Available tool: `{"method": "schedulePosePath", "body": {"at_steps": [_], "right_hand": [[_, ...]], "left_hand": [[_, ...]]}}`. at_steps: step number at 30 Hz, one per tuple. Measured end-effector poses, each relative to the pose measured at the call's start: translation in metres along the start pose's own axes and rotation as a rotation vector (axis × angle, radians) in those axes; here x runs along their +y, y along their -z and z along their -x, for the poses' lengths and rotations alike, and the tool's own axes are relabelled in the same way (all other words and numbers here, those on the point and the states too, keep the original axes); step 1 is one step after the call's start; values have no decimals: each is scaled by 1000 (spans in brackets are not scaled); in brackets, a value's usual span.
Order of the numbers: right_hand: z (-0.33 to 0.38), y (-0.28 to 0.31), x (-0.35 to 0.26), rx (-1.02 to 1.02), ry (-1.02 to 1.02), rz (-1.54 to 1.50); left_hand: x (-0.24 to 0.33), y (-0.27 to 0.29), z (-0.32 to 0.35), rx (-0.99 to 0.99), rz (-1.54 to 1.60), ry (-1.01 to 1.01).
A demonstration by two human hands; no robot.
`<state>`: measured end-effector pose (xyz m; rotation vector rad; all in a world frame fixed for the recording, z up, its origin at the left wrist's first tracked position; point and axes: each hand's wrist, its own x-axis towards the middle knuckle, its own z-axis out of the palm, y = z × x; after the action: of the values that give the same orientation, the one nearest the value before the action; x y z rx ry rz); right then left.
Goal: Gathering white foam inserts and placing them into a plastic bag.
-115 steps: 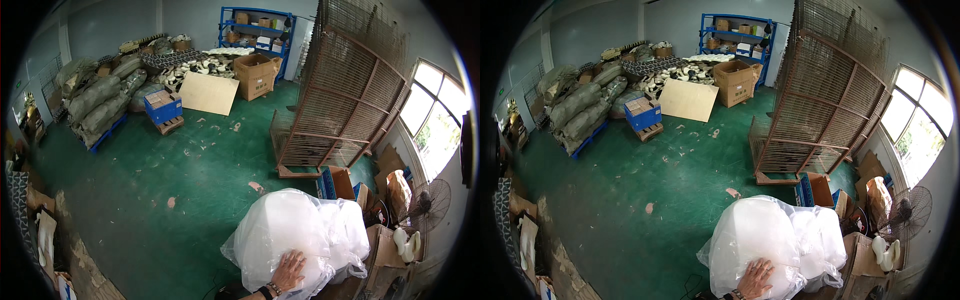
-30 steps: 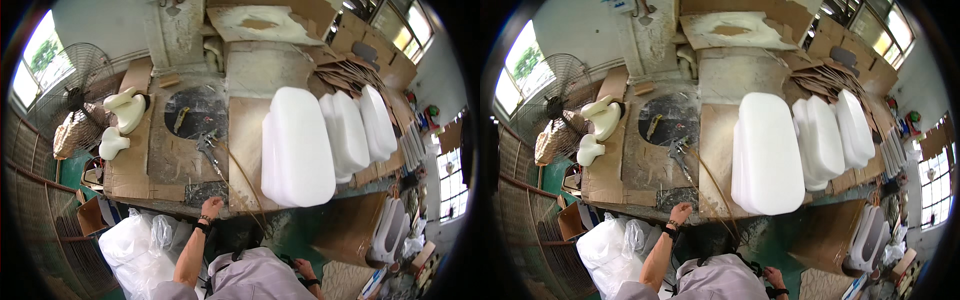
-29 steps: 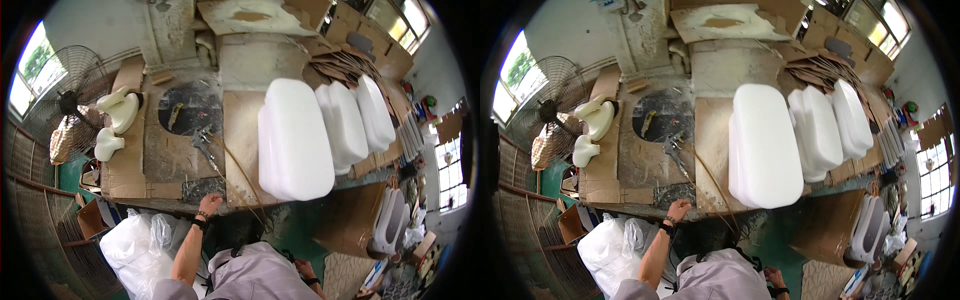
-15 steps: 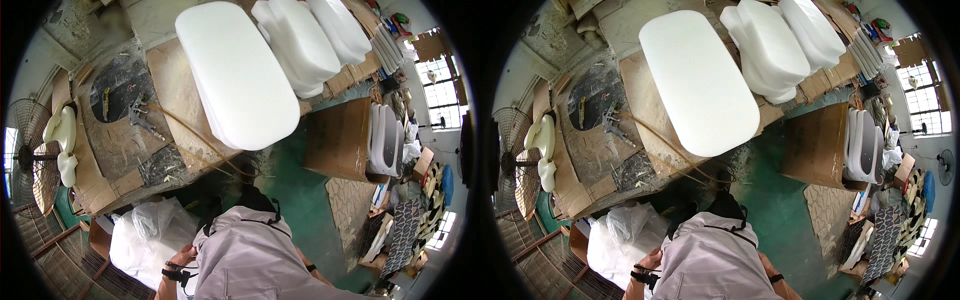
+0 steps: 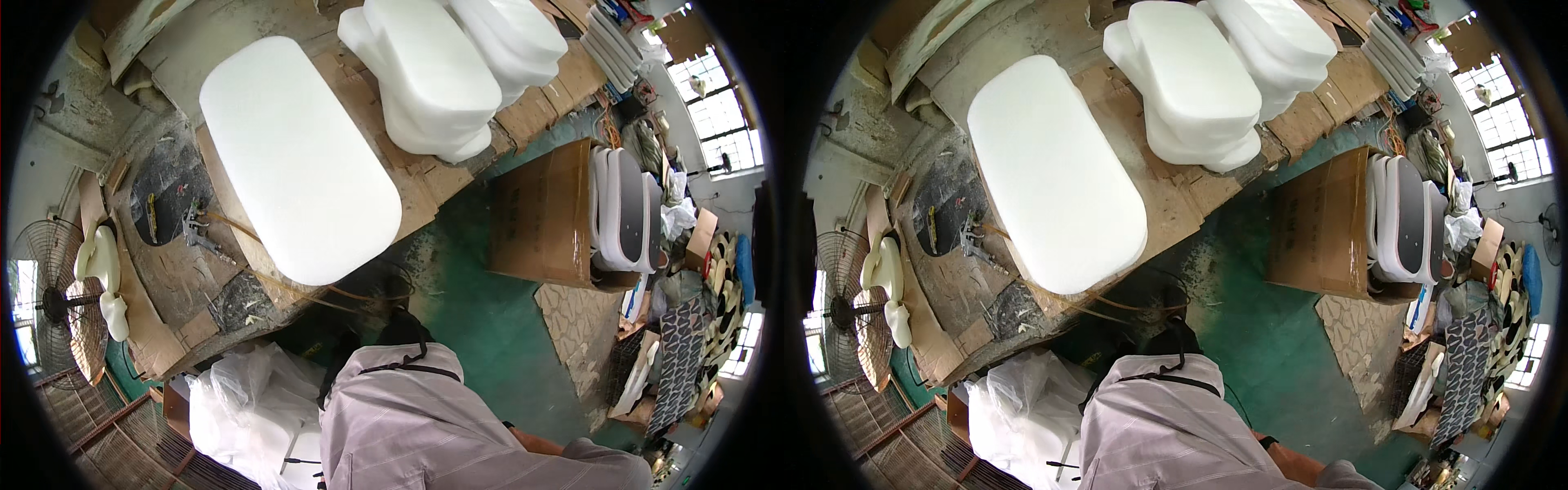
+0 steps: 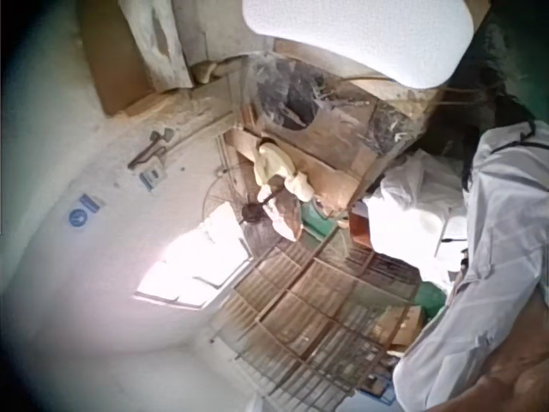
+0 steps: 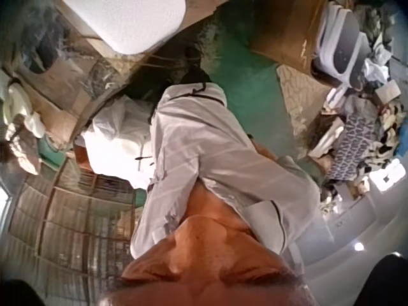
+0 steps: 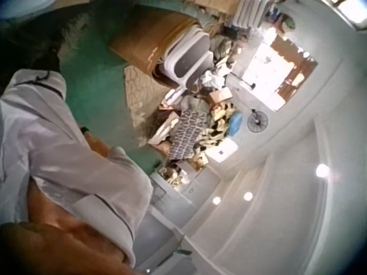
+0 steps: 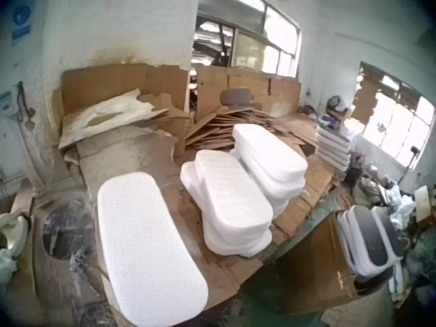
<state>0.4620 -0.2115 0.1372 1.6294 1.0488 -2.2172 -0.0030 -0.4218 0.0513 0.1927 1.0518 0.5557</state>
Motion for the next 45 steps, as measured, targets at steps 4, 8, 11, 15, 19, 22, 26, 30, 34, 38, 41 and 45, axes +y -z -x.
{"method": "schedulePosePath", "body": {"at_steps": [4, 8, 11, 15, 19, 22, 26, 30, 34, 38, 41, 45], "right_hand": [[28, 19, 13, -30, -11, 17], [-1, 24, -24, -69, -121, -196], [-34, 28, -25, -48, -217, -403], [8, -16, -121, 204, -219, -164], [-9, 8, -78, 41, -108, 115], [-18, 19, -88, 2, -110, 360], [-26, 33, -101, -30, -107, 678], [-24, 34, -100, -49, -111, 954], [-19, 28, -151, 153, 191, 1213], [-49, -23, -232, 285, 746, 856], [-79, -57, -260, 104, 993, 882], [-93, -65, -265, -395, 701, 1073]], "left_hand": [[24, 10, -4, -46, -120, 5], [37, 15, 3, -76, -215, 15], [32, 14, 16, -78, -253, 18], [10, 0, 30, -42, -255, -5], [-2, -10, 41, -40, -282, -21], [-5, -17, 39, -42, -302, -46], [-4, -26, 29, -59, -339, -80], [10, -28, 27, -102, -400, -85], [83, -35, 37, 338, -1016, 155], [172, -60, 21, 794, -730, -382], [211, -97, -14, 437, -594, -436], [214, -94, -31, 183, -826, -412]]}}
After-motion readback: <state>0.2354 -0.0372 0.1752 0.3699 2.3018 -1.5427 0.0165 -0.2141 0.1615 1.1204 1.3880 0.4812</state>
